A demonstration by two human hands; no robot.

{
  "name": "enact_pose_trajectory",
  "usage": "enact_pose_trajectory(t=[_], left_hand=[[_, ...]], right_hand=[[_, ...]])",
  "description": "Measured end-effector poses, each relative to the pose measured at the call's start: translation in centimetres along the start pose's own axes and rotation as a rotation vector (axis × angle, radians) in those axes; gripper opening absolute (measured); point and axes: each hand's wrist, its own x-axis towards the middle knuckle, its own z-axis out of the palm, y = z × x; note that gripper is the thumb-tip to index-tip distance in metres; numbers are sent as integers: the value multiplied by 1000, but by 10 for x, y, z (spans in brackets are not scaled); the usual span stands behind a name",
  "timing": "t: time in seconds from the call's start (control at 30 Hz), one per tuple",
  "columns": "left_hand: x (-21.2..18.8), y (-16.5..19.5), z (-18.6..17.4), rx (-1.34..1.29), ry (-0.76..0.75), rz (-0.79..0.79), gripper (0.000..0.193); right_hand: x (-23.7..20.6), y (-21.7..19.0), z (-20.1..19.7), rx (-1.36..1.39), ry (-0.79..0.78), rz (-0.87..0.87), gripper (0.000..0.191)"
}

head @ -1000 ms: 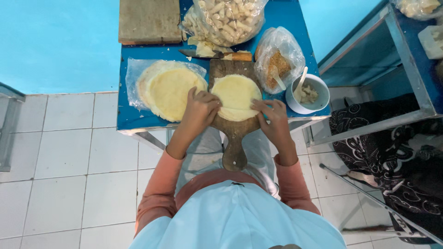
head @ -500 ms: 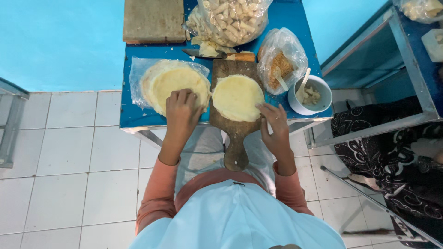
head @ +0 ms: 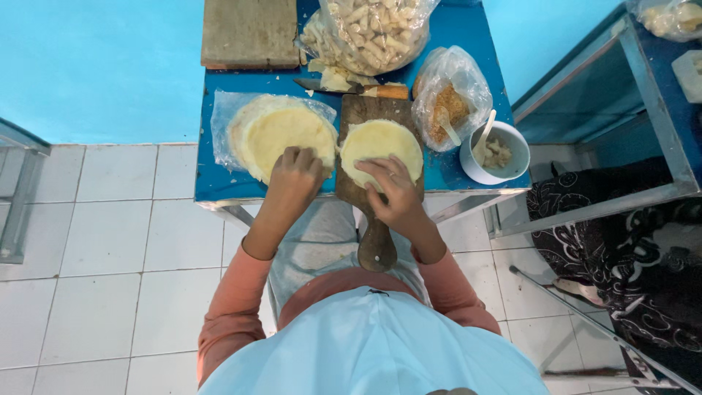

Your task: The person sits at a blue table and peels a clear plastic sheet off round dough pieces, stacks the rounds on plastic wrap, then holds each round on a wooden board and trims its edge with a knife, setting trimmed pieces aside.

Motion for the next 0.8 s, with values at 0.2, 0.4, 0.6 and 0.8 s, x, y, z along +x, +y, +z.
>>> enact_pose_trajectory(t=[0.2, 0.4, 0.6, 0.8], left_hand=[[-1, -18, -1, -336, 153, -196, 10], [-4, -63, 6, -764, 265, -525, 10], [2, -113, 8, -1014, 434, -623, 10], [17, -143, -29, -948, 698, -620, 14]], right_hand=[[20, -1, 23, 72, -221, -112, 43], [32, -3, 41, -9, -360, -160, 45], [32, -2, 44, 4, -368, -118, 46], [33, -1, 45, 6, -370, -114, 47]])
